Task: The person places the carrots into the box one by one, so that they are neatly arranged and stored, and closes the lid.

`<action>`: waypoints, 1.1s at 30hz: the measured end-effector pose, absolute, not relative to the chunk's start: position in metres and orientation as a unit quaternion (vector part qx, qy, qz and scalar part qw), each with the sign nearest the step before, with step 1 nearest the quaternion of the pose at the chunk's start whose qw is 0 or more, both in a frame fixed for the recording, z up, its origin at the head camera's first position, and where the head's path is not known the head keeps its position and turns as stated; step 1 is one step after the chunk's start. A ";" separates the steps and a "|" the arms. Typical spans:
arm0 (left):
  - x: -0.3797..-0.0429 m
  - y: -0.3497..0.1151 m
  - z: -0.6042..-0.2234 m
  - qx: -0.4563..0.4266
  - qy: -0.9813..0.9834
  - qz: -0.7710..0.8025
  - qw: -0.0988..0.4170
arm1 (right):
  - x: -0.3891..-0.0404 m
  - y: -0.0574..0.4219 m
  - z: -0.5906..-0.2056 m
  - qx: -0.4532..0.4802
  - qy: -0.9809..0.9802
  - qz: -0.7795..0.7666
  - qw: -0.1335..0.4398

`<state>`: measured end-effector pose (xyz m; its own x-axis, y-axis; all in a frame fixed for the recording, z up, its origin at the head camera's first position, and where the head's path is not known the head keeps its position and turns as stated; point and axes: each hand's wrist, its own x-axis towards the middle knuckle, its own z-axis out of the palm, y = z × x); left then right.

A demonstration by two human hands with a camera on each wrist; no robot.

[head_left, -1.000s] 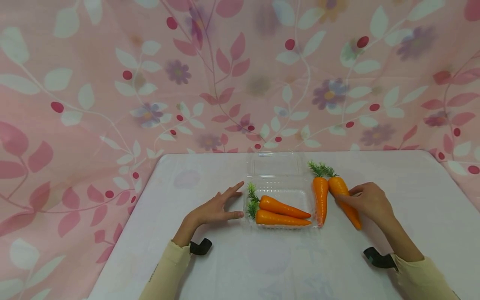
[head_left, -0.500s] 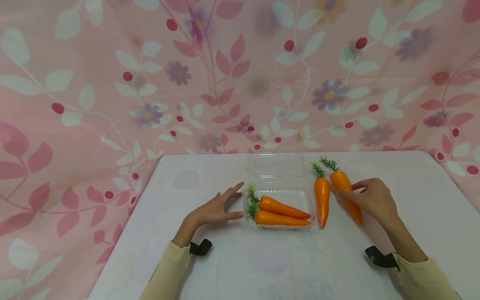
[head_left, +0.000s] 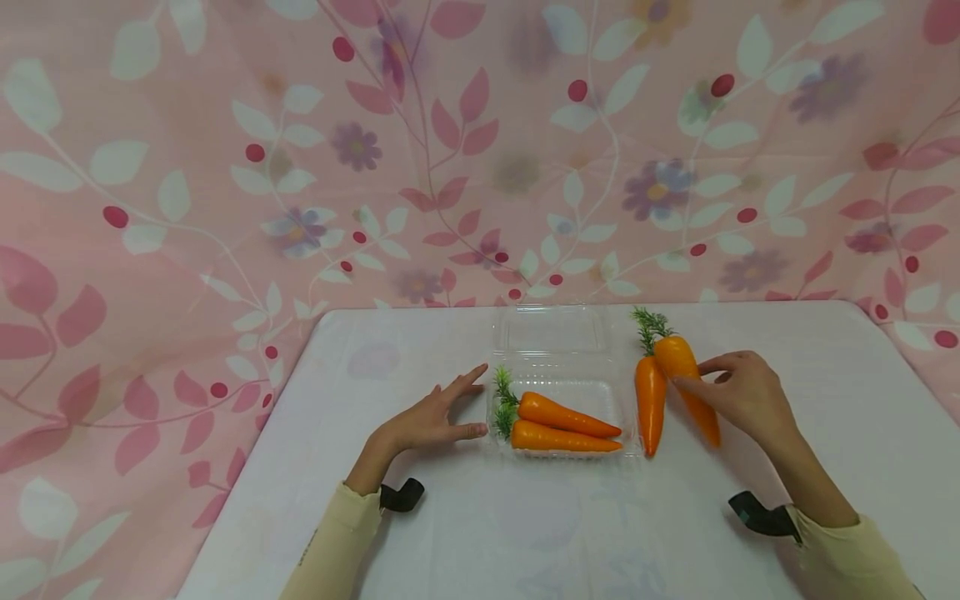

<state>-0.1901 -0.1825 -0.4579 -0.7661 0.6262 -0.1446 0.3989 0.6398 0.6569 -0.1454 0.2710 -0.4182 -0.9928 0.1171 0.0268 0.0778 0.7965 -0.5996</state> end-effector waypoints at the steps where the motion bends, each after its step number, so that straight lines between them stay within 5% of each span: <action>1: -0.190 -0.182 -0.458 0.289 0.887 0.311 0.183 | -0.145 0.270 -0.417 -0.049 -0.947 0.316 0.030; 33: -0.190 -0.182 -0.457 0.286 0.886 0.315 0.184 | -0.150 0.238 -0.392 -0.004 -0.933 0.359 0.003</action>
